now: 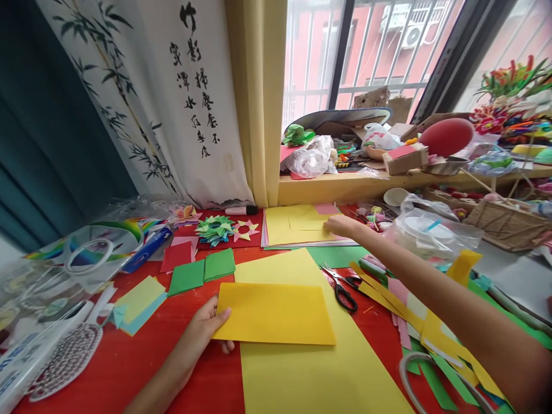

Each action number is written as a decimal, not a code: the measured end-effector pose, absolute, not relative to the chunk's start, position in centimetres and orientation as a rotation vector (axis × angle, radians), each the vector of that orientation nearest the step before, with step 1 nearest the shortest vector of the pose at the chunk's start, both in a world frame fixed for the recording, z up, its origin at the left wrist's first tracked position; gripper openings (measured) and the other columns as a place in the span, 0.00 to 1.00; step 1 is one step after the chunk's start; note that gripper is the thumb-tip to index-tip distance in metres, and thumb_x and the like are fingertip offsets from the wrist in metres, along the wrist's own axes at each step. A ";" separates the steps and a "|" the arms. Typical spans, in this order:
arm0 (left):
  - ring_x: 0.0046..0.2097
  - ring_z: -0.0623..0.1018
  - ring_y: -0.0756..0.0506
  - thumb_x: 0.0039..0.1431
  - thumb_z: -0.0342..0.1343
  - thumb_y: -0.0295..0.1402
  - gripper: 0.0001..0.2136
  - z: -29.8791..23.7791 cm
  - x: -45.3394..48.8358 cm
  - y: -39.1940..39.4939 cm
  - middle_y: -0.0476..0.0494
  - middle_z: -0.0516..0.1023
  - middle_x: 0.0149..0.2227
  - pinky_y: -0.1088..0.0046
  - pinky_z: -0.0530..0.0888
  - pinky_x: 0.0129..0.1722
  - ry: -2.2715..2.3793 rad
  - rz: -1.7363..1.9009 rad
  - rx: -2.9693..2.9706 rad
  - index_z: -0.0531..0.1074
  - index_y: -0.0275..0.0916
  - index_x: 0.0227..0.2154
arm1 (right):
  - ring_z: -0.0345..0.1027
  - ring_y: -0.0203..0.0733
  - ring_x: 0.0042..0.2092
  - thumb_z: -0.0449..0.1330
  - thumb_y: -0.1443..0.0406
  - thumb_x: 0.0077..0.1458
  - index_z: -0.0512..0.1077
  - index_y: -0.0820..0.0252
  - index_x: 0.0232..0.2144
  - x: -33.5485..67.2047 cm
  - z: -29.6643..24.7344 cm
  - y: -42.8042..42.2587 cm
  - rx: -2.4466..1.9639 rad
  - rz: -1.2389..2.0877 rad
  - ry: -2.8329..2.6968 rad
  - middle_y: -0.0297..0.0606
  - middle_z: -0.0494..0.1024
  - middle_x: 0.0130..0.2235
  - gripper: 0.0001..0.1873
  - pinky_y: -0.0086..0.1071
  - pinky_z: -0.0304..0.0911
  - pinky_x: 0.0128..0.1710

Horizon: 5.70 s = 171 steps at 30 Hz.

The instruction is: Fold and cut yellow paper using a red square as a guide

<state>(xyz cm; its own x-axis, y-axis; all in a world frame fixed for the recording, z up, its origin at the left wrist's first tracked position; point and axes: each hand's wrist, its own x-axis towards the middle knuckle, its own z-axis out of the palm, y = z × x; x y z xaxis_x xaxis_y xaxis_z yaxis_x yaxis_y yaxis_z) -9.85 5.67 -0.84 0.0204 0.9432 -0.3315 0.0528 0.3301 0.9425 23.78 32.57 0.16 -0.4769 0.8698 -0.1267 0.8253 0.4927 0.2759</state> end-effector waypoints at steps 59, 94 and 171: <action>0.18 0.72 0.49 0.50 0.52 0.44 0.18 -1.0 -9.4 5.6 0.50 0.72 0.19 0.76 0.70 0.14 1.435 0.942 1.065 0.62 0.35 0.37 | 0.64 0.38 0.23 0.48 0.76 0.54 0.70 0.74 0.35 7.2 -0.4 6.8 0.362 0.866 3.213 0.43 0.71 0.24 0.11 0.31 0.56 0.18; 0.49 0.71 0.43 0.52 0.54 0.37 0.20 -1.9 -10.1 6.1 0.44 0.72 0.47 0.66 0.68 0.47 1.378 1.391 1.173 0.61 0.42 0.47 | 0.69 0.43 0.43 0.58 0.63 0.51 0.67 0.54 0.45 14.7 -2.7 14.0 1.242 -3.024 2.381 0.38 0.74 0.45 0.17 0.37 0.63 0.41; 0.39 0.75 0.42 0.50 0.52 0.39 0.12 0.4 -14.8 8.1 0.43 0.76 0.38 0.67 0.69 0.39 1.723 1.246 1.414 0.68 0.41 0.37 | 0.70 0.42 0.30 0.54 0.66 0.48 0.70 0.58 0.34 14.5 -3.0 13.3 1.874 -2.489 2.455 0.37 0.76 0.36 0.09 0.31 0.64 0.22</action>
